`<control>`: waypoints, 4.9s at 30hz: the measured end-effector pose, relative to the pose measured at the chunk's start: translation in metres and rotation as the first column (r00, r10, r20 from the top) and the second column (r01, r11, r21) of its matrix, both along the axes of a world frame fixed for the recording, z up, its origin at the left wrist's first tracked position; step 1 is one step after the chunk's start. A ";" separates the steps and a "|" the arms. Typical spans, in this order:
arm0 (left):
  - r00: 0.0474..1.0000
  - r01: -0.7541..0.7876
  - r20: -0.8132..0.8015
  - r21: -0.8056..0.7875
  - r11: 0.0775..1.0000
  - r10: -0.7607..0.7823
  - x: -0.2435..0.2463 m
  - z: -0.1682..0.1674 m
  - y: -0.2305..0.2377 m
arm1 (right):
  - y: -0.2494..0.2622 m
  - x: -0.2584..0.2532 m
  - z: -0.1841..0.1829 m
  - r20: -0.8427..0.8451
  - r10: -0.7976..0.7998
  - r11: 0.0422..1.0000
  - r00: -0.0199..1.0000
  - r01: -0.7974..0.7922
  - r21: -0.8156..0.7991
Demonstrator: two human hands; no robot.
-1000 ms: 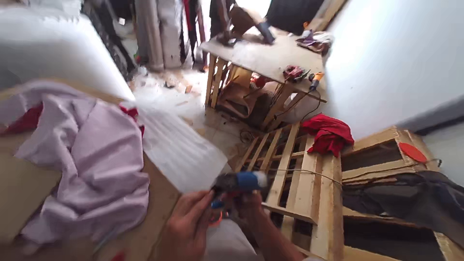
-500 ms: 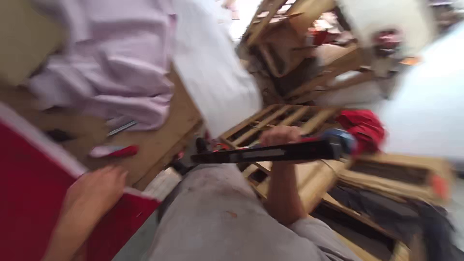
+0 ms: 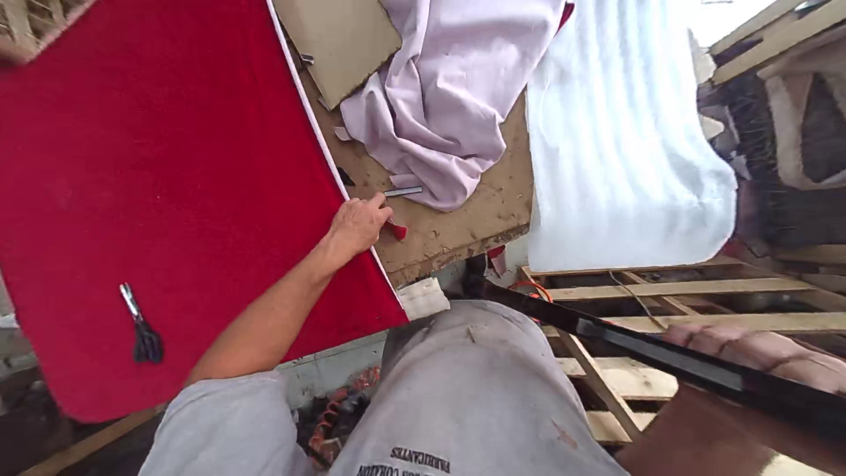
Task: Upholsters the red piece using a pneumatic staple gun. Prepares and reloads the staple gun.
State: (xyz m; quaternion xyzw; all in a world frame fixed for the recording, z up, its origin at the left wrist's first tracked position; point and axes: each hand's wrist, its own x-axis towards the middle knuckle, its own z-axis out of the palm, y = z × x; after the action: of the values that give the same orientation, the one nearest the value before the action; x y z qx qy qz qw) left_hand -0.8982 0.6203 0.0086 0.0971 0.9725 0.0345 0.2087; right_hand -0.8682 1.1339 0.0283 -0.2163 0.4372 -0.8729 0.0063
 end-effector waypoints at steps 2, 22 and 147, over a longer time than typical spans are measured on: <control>0.998 -0.036 -0.047 0.117 0.992 0.041 -0.006 0.012 -0.007 | 0.006 0.004 -0.001 0.033 -0.008 1.000 0.999 0.007 0.010; 0.823 -0.329 0.316 -0.412 0.850 0.472 -0.048 0.005 0.009 | 0.008 0.001 -0.017 0.076 0.027 0.998 0.997 -0.031 0.050; 0.730 -0.444 0.369 0.896 -0.011 0.575 0.742 -0.057 -0.877 | -1.045 0.649 0.102 0.191 0.126 0.974 0.973 -0.159 0.164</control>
State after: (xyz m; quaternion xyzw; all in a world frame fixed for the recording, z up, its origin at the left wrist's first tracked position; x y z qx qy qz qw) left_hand -0.1563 -0.2571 -0.0489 -0.1557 0.7072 0.6893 0.0223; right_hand -0.2195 0.0889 0.1299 -0.1662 0.4944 -0.8436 0.1279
